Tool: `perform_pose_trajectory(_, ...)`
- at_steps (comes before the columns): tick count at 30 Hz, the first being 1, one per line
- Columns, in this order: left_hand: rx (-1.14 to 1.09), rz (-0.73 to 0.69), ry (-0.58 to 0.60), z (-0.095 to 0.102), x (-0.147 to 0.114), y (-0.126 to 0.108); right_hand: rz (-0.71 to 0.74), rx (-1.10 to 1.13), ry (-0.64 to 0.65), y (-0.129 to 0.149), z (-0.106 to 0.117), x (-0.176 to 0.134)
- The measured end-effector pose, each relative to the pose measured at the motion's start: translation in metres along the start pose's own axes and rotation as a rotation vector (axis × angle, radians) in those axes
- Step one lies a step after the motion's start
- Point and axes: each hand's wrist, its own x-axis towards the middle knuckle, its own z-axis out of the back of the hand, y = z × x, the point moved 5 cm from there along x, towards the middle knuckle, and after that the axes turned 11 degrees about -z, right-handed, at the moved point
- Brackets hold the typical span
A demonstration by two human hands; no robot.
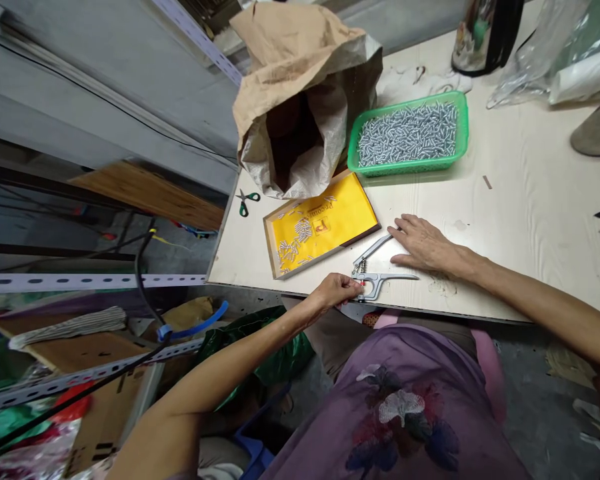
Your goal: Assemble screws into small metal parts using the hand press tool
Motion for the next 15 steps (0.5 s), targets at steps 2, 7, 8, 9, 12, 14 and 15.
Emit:
perform_pose_trajectory(2, 0.000, -0.011, -0.006, 0.000, 0.001, 0.000, 0.066, 0.026, 0.029, -0.003, -0.004, -0.006)
perform_pose_trajectory(7, 0.025, -0.025, -0.006, 0.000, 0.001, 0.000, 0.114, 0.027, 0.062, 0.000, -0.004, -0.019)
perform_pose_trajectory(8, 0.029, -0.023, -0.007, 0.000, 0.001, 0.000, 0.111, 0.034, 0.064, 0.002, -0.002, -0.021)
perform_pose_trajectory(9, 0.027, -0.020, -0.009, 0.000, 0.000, 0.000, 0.108, 0.046, 0.067, 0.005, 0.000, -0.022)
perform_pose_trajectory(12, 0.004, -0.013, -0.014, -0.001, 0.000, 0.002, 0.074, 0.078, 0.077, 0.010, 0.003, -0.025)
perform_pose_trajectory(14, -0.011, -0.010, -0.011, -0.002, 0.001, 0.003, 0.026, 0.069, 0.073, 0.011, 0.003, -0.027)
perform_pose_trajectory(15, -0.015, -0.009, -0.010, -0.002, 0.001, 0.003, 0.003, 0.062, 0.065, 0.011, 0.003, -0.029)
